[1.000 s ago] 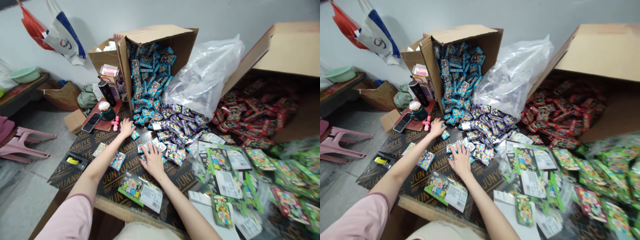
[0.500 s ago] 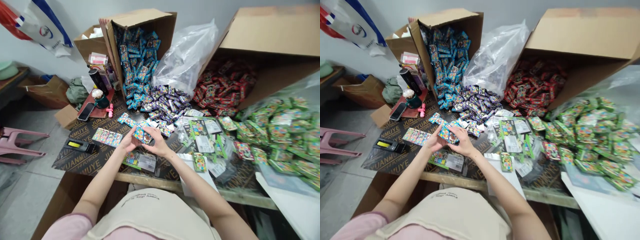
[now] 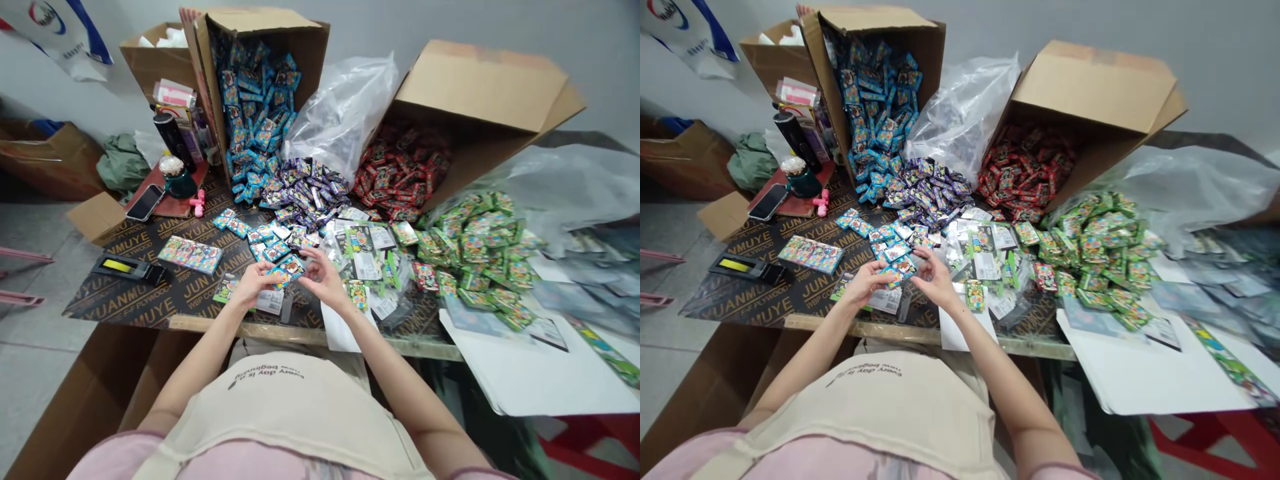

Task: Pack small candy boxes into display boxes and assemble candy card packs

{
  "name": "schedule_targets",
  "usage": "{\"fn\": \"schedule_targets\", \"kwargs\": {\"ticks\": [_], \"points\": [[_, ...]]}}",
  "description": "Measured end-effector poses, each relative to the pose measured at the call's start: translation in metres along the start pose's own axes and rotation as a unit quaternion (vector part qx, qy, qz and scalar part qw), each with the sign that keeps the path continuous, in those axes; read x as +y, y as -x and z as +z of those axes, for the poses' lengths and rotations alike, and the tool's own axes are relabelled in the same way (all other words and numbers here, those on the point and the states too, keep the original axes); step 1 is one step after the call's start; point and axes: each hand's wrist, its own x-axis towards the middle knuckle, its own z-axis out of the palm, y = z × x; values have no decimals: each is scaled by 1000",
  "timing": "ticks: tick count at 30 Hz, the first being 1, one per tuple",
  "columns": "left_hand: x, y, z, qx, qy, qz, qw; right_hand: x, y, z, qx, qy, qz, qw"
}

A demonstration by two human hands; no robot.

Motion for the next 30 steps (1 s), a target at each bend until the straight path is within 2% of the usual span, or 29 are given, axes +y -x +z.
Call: {"fn": "schedule_targets", "kwargs": {"ticks": [2, 6, 9, 11, 13, 14, 15, 16, 18, 20, 21, 22, 24, 27, 30], "points": [[-7, 4, 6, -1, 5, -14, 1000, -1, 6, -4, 23, 2, -13, 1000], [-23, 8, 25, 18, 38, -28, 999, -11, 20, -6, -18, 104, -86, 991], [-33, 9, 35, 19, 43, -25, 999, -14, 29, -5, -17, 182, -86, 979], [-34, 11, 31, -15, 7, -9, 1000, -11, 32, -6, 4, 186, -77, 979], [-30, 12, 17, -60, -90, 41, 993, -4, 35, -11, 43, 165, -66, 983], [-27, 12, 6, -82, -169, 79, 979, 0, 36, -14, 69, 151, -57, 984], [-23, 12, -6, -103, -267, 115, 951, 4, 38, -18, 93, 138, -45, 985], [-20, 11, -18, -122, -375, 142, 908, 8, 39, -22, 111, 125, -32, 985], [-18, 9, -39, -156, -568, 153, 794, 16, 42, -28, 127, 101, -7, 987], [-22, 4, -51, -169, -681, 147, 698, 20, 45, -31, 121, 89, 10, 989], [-26, 2, -53, -166, -708, 154, 669, 21, 46, -32, 117, 91, 13, 989], [-30, 0, -52, -158, -723, 171, 651, 21, 48, -32, 113, 102, 12, 988], [-35, -2, -45, -133, -724, 215, 642, 18, 50, -32, 104, 152, -1, 983], [-36, -1, -32, -97, -690, 277, 662, 9, 51, -33, 79, 252, -37, 964], [-33, 1, -23, -90, -649, 320, 684, 2, 51, -34, 39, 323, -71, 943]]}}
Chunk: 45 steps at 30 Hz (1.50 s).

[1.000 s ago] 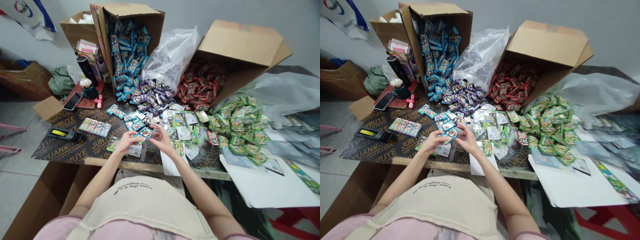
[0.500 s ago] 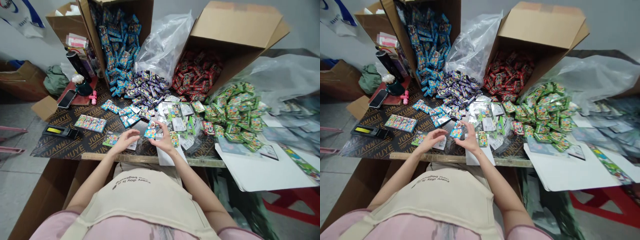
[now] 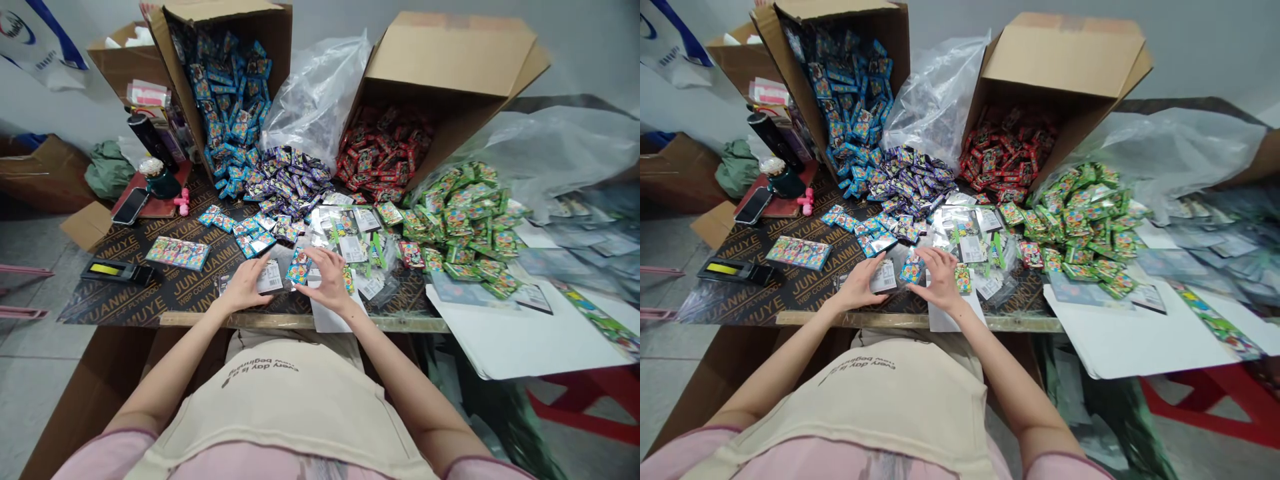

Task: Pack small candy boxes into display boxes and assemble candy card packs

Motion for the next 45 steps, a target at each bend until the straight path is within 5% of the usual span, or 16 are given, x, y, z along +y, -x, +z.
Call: {"fn": "schedule_targets", "kwargs": {"ticks": [6, 19, 24, 29, 45], "points": [[2, -1, -7, 44, 42, 10, 998, -3, -2, -4, -15, -11, -66, 998], [4, -8, -23, -1, 95, -5, 995, 5, -19, -11, -15, -127, -98, 987], [3, -9, -33, -20, 91, 25, 995, 9, -26, -17, -111, -179, -88, 974], [4, -6, -27, -26, 95, 60, 993, 2, -29, -18, -126, -143, -109, 976], [4, 15, 3, 91, 150, 89, 980, -12, -31, -27, -137, -132, -148, 970]]}}
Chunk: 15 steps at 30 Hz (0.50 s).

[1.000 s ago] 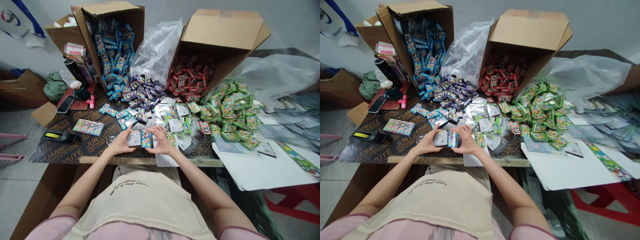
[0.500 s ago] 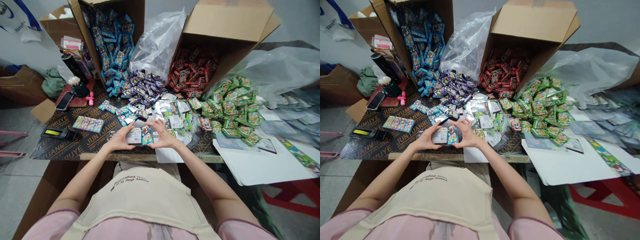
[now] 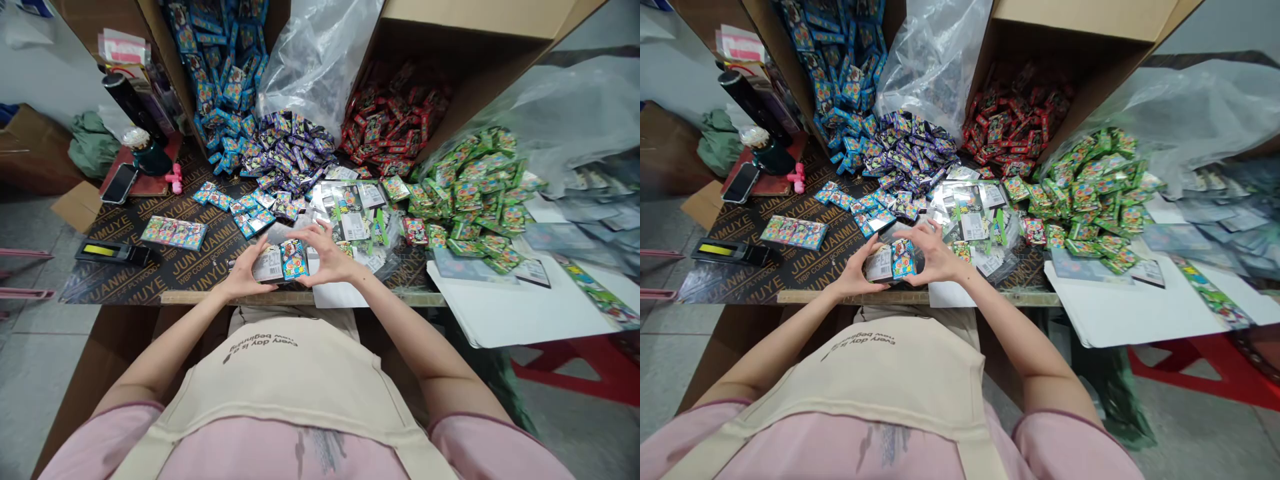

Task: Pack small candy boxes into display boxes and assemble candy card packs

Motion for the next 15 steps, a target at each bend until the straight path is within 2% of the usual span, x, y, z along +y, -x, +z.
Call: {"fn": "schedule_targets", "kwargs": {"ticks": [8, 13, 15], "points": [[-1, 4, 0, 13, -23, -19, 999, -6, -1, 4, -42, 75, -1, 996], [0, 2, 0, 54, -48, -83, 994, -3, 5, 19, 50, 93, 54, 993], [-1, 1, -2, 61, -56, -95, 992, -4, 6, 26, 43, 68, 43, 996]]}}
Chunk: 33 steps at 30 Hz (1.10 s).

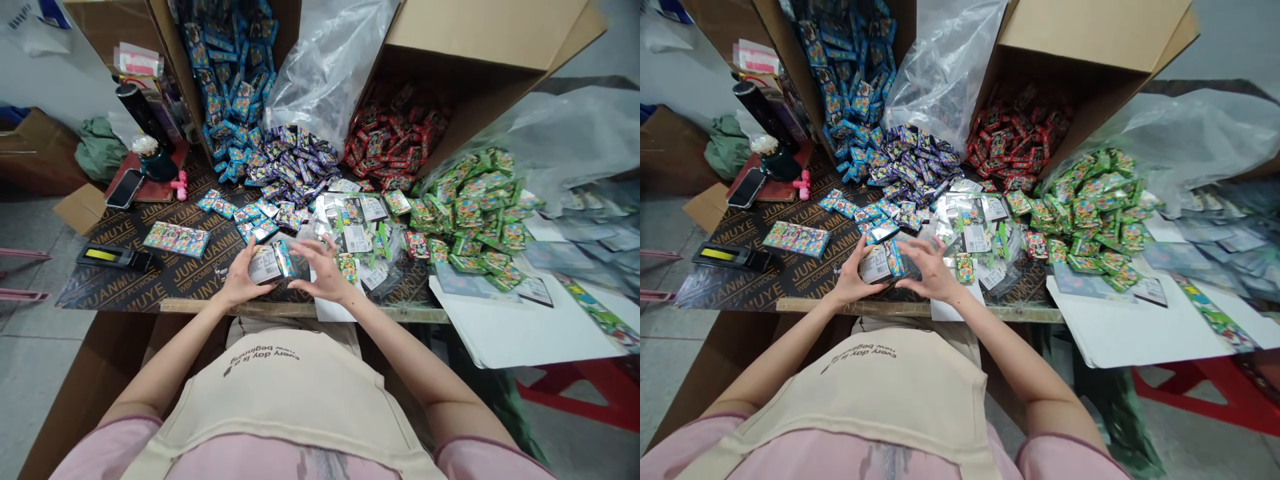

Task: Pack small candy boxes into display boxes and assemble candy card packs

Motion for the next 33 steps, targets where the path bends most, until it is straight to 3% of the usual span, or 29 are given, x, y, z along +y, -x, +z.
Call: {"fn": "schedule_targets", "kwargs": {"ticks": [2, 4, 8, 11, 12, 14, 16, 18, 20, 22, 24, 28, 31, 33], "points": [[-3, -1, -1, 0, -7, -15, 1000, 0, -2, 7, -33, -38, -26, 998], [-7, -2, -2, 4, -17, -32, 999, 9, -11, 14, -25, -64, -22, 997], [-15, -6, 4, -25, -73, -40, 996, 55, -47, 28, 91, 3, 101, 991], [-16, -10, 14, -88, -139, -44, 985, 89, -70, 38, 51, 74, 169, 981], [-14, -12, 17, -87, -152, -57, 983, 94, -74, 40, 36, 78, 179, 980], [-10, -17, 21, -30, -136, -106, 985, 90, -74, 43, 48, 54, 166, 983], [-3, -24, 23, 51, -23, -174, 983, 70, -66, 45, 88, 10, 121, 989], [5, -33, 24, 90, 173, -244, 950, 42, -53, 44, 83, -32, 70, 994], [13, -42, 23, 87, 355, -304, 880, 15, -39, 39, 47, -53, 48, 996], [20, -47, 22, 69, 454, -344, 819, -3, -28, 30, 26, -60, 44, 997], [25, -49, 22, 30, 482, -359, 799, -11, -22, 20, 13, -71, 34, 997], [27, -46, 21, -71, 448, -336, 825, -7, -16, 6, -25, -113, 6, 993], [16, -40, 12, -83, 330, -251, 906, 2, -10, 2, 5, -97, 13, 995], [3, -33, 2, -82, 152, -168, 970, 12, -5, 1, 35, -54, 31, 997]]}}
